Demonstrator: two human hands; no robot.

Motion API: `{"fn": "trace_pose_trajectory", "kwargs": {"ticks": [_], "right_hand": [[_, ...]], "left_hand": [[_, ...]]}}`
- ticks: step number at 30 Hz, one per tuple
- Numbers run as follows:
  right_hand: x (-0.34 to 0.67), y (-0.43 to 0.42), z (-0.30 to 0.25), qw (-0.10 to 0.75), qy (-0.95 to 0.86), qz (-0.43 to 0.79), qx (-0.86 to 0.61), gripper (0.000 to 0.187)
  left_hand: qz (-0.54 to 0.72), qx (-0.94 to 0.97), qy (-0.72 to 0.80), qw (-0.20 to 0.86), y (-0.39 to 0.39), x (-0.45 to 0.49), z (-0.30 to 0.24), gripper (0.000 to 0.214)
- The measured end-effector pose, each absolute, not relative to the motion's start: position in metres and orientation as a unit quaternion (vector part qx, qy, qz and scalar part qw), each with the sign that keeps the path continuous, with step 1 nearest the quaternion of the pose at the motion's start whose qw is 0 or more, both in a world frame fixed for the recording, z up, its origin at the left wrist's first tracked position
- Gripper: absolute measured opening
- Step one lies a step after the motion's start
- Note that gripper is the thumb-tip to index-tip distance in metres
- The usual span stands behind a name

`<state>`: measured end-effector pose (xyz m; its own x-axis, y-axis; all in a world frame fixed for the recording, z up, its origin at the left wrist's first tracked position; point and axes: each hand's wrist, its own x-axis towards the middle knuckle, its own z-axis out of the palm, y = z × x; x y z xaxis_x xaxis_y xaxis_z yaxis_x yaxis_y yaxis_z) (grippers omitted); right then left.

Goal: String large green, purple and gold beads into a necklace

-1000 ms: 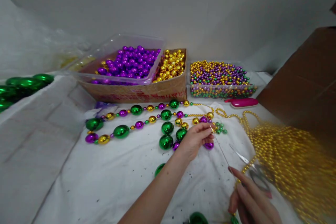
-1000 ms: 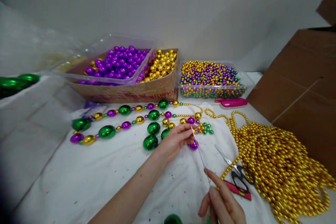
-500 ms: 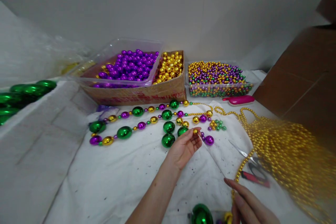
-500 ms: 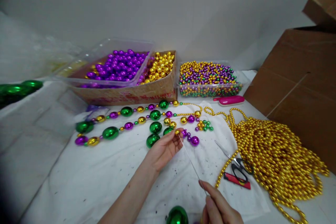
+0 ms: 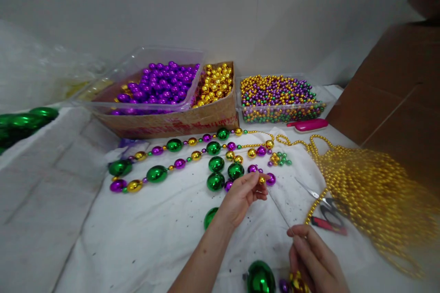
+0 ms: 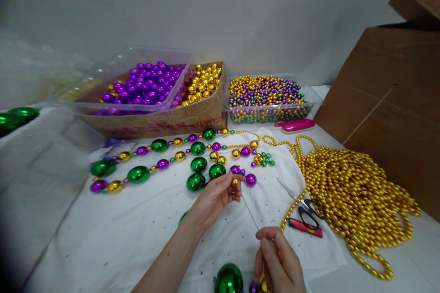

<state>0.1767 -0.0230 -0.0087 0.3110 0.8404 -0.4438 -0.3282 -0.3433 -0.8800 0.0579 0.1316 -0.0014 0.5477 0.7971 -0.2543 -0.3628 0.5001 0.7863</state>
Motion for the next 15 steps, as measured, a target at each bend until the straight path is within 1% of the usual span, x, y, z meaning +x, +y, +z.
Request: {"fn": "trace_pose_trajectory", "kwargs": {"ticks": [2,4,7,8,10,11,13,15], "right_hand": [[0.181,-0.022,-0.017,0.552,-0.184,0.571,-0.579,0.037],[0.187,-0.022,-0.024,0.560,-0.183,0.576,-0.566,0.037],[0.195,-0.026,-0.033,0.563,-0.187,0.568,-0.571,0.040],[0.197,-0.028,-0.036,0.567,-0.183,0.561,-0.575,0.040],[0.201,-0.029,-0.040,0.573,-0.174,0.555,-0.577,0.040],[0.202,-0.030,-0.041,0.573,-0.172,0.559,-0.574,0.042],[0.204,-0.030,-0.043,0.567,-0.172,0.572,-0.568,0.045],[0.204,-0.031,-0.041,0.569,-0.161,0.570,-0.570,0.046]], "left_hand": [[0.351,0.400,0.332,0.779,0.131,0.064,-0.003,0.038],[0.343,0.488,0.387,0.703,0.135,0.071,-0.006,0.034],[0.308,0.673,0.458,0.492,0.141,0.082,-0.012,0.019],[0.289,0.726,0.466,0.416,0.143,0.087,-0.014,0.020],[0.235,0.803,0.463,0.294,0.144,0.094,-0.017,0.032],[0.199,0.829,0.458,0.254,0.144,0.098,-0.019,0.037],[0.134,0.861,0.443,0.211,0.142,0.104,-0.021,0.036],[0.132,0.863,0.439,0.213,0.141,0.107,-0.022,0.023]]}}
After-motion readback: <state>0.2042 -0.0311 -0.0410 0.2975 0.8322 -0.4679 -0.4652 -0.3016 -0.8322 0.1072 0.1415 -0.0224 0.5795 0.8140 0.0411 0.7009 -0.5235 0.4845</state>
